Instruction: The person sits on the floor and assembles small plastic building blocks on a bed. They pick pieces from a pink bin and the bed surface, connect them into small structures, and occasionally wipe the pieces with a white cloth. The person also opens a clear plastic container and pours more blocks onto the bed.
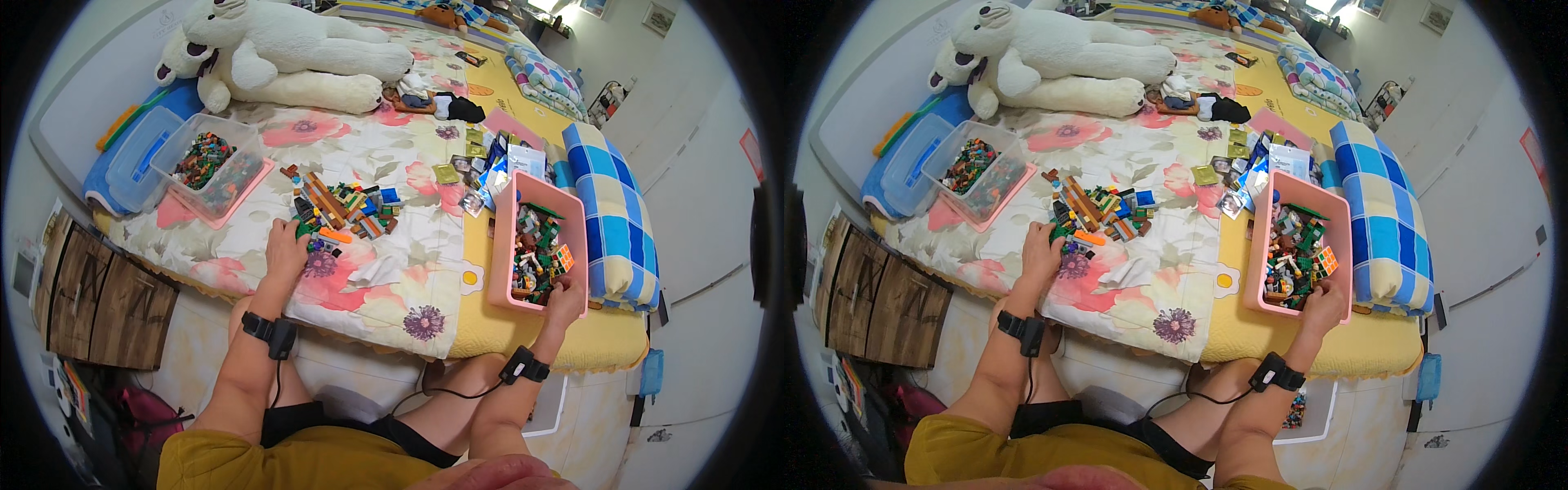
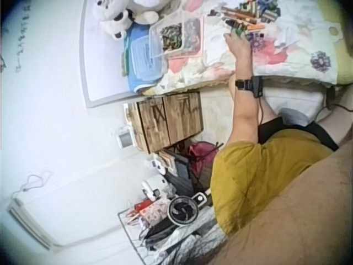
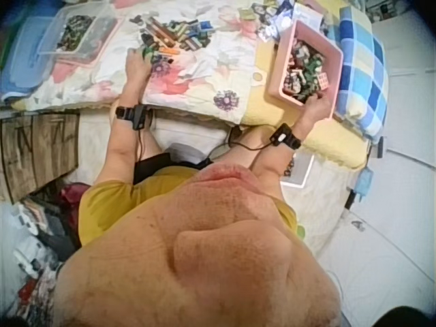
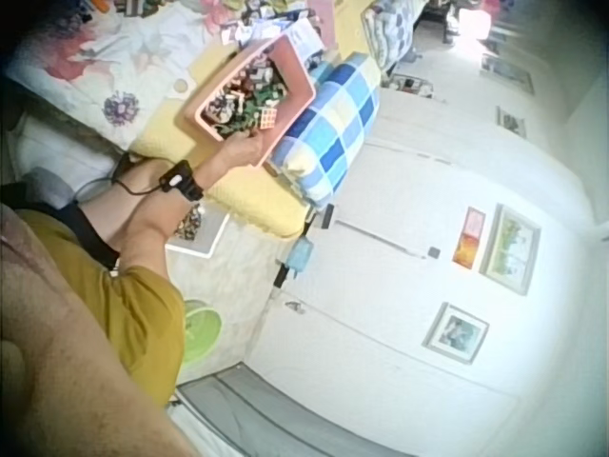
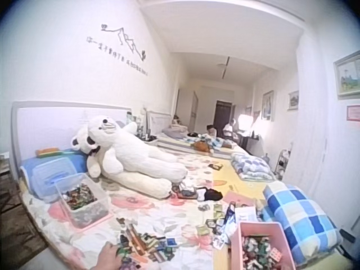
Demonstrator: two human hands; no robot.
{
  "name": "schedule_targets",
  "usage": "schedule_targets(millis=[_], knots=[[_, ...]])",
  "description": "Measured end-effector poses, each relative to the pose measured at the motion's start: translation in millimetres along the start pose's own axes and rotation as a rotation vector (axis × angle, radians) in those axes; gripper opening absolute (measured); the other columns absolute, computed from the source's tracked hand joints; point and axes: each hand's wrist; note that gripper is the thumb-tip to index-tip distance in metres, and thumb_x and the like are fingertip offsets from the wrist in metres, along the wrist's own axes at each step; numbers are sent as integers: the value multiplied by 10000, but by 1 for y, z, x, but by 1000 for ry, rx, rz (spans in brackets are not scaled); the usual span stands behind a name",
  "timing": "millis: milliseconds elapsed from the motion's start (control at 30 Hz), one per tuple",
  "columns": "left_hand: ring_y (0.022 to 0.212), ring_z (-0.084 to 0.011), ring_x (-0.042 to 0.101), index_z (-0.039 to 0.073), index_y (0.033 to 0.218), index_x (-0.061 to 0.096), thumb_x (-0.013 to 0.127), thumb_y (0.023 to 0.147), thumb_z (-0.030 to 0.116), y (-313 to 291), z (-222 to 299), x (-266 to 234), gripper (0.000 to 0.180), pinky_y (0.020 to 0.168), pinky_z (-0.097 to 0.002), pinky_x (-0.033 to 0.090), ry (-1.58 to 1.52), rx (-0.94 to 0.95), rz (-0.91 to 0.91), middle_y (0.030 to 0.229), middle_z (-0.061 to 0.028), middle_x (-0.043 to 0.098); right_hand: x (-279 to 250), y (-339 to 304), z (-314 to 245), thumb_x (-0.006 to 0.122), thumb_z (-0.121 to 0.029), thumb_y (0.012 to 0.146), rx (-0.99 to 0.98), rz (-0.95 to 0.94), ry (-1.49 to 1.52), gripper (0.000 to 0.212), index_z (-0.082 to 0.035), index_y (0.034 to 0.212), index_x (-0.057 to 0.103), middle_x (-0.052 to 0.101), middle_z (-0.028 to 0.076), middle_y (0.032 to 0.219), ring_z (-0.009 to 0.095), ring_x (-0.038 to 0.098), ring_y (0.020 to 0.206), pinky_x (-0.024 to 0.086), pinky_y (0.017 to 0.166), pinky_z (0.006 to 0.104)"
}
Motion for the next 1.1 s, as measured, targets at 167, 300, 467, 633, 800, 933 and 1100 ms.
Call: schedule_targets(millis=[167, 300, 467, 633, 800, 933, 1100], knots=[[1072, -356, 562, 35, 1196, 620, 737, 814, 113, -18, 11, 8, 407, 885, -445, 489, 0, 79, 19, 1119, -158, 529, -3, 4, -11, 666, -104, 878, -137, 235, 168, 175, -16, 1020, 720, 705, 169, 994, 335, 671, 927, 521, 809, 427], [1059, -364, 573, 5, 1116, 616, 705, 815, 72, -10, 8, 9, 321, 859, -453, 500, 42, 55, 31, 1100, -169, 529, 6, -32, -64, 645, -29, 879, -493, 441, 392, 130, 0, 999, 684, 680, 163, 958, 337, 657, 885, 524, 787, 421], [938, -392, 607, -30, 1033, 620, 627, 847, 34, -1, -4, 13, 197, 796, -473, 519, 71, 74, 111, 1031, -194, 543, 30, -108, -131, 650, 79, 827, -837, 399, 539, 178, 6, 990, 652, 659, 158, 922, 347, 647, 860, 526, 770, 415], [822, -419, 606, -34, 935, 645, 593, 869, 47, 13, -10, 3, 117, 742, -492, 499, -113, 131, 392, 909, -207, 587, 45, -134, -145, 660, 129, 789, -879, 234, 727, 215, 21, 974, 649, 662, 167, 917, 358, 653, 860, 530, 773, 418], [619, -179, 648, -16, 948, 675, 636, 934, 141, 26, -12, -11, 162, 527, -297, 476, -845, -266, 433, 783, -94, 694, 62, -123, -127, 635, 86, 847, -745, 309, 605, 155, 28, 986, 670, 676, 173, 932, 340, 657, 887, 526, 804, 389], [650, -146, 685, -54, 1079, 629, 631, 968, 138, 9, 1, -22, 221, 574, -249, 551, -1440, -463, -19, 819, -126, 707, 67, -132, -123, 636, 41, 897, -599, 153, 774, 157, 32, 1048, 677, 690, 146, 963, 275, 660, 883, 526, 810, 354], [682, -128, 678, -26, 1086, 633, 636, 972, 140, -5, 31, -16, 202, 590, -243, 543, -1446, -365, -321, 825, -88, 694, 67, -150, -142, 668, 9, 883, -723, -21, 858, 187, 22, 1069, 679, 677, 150, 979, 251, 649, 867, 527, 787, 327]])
Point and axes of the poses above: each hand's wrist, its own y-axis towards the middle knuckle, its own x-axis out of the palm, z = x × y
